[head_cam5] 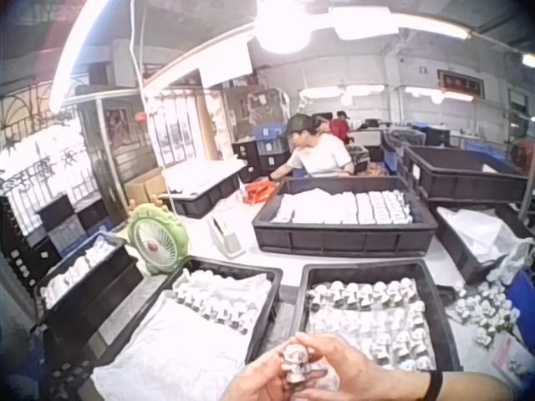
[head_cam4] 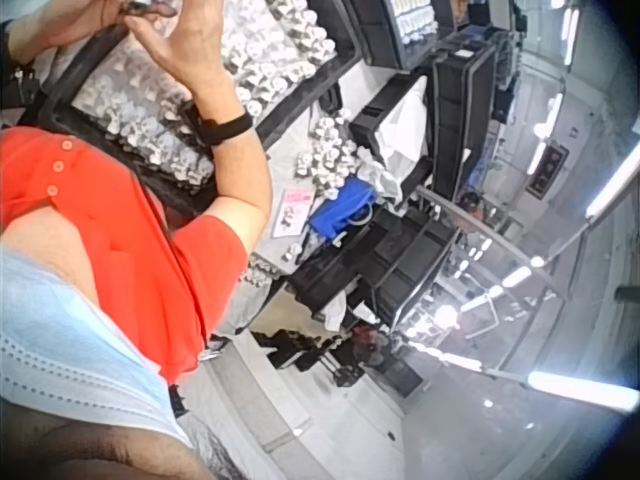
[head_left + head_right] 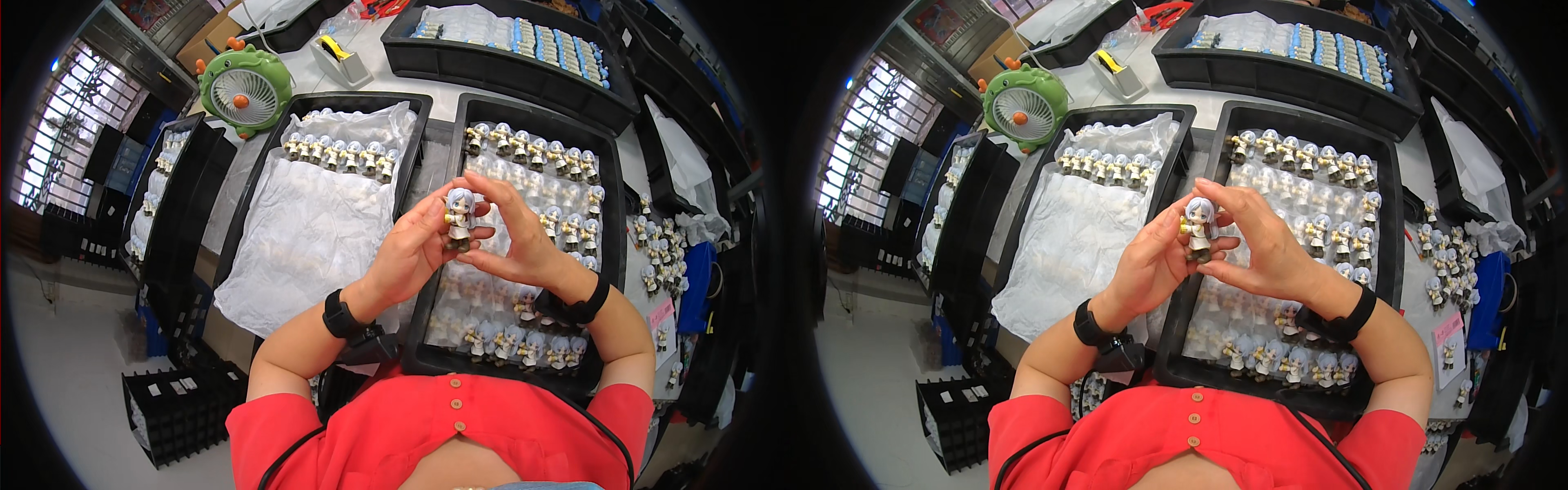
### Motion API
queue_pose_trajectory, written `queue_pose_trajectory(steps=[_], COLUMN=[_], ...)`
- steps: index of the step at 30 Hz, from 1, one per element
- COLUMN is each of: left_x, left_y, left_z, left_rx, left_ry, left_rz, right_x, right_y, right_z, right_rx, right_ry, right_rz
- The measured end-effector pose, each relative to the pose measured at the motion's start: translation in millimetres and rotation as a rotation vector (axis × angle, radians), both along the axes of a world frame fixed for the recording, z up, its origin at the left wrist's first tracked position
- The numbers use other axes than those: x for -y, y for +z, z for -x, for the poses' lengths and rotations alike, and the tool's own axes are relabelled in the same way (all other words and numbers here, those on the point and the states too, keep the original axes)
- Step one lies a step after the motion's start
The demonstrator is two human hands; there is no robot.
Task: The person picks up small figurines from a tray, rotates them to inspect details, and places them into a second tray lined with white tissue paper. The process is repeated continuously for multiple identical figurines.
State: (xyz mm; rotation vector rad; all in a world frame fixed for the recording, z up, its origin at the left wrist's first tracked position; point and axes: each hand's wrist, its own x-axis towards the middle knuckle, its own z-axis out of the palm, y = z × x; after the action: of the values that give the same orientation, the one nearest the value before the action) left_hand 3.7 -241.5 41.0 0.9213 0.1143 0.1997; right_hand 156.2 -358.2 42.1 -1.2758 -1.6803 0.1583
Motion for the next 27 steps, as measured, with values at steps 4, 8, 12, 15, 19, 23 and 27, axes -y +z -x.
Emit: queue_pose_trajectory(steps=[4,8,12,15,19,23,27], left_x=[-0.4,-0.1,0.1,0.3,0.9,0.8,0.8], left_y=[-1.4,-1.6,-1.5,-1.5,-1.2,-2.1,-2.2], left_z=[-0.6,-0.5,-1.5,-1.4,-1.5,-1.5,-1.4], left_rx=[-0.004,0.007,0.004,-0.003,-0.007,-0.008,-0.007], left_ry=[-0.009,-0.005,-0.009,-0.004,0.0,0.001,0.002], left_rz=[0.002,0.014,0.02,0.026,0.036,0.04,0.033], right_x=[1.3,-0.6,0.5,0.2,0.4,0.6,0.0], right_y=[-0.2,-0.5,-0.6,-0.8,-1.3,0.0,1.4], right_z=[-0.8,0.0,-0.8,-1.1,-1.5,-1.1,-0.1], right_rx=[0.017,0.021,0.017,0.016,0.016,0.012,0.007], right_ry=[-0.006,-0.001,-0.006,-0.003,-0.003,-0.007,-0.009], right_rz=[-0.002,-0.014,-0.001,0.006,0.006,0.013,0.01])
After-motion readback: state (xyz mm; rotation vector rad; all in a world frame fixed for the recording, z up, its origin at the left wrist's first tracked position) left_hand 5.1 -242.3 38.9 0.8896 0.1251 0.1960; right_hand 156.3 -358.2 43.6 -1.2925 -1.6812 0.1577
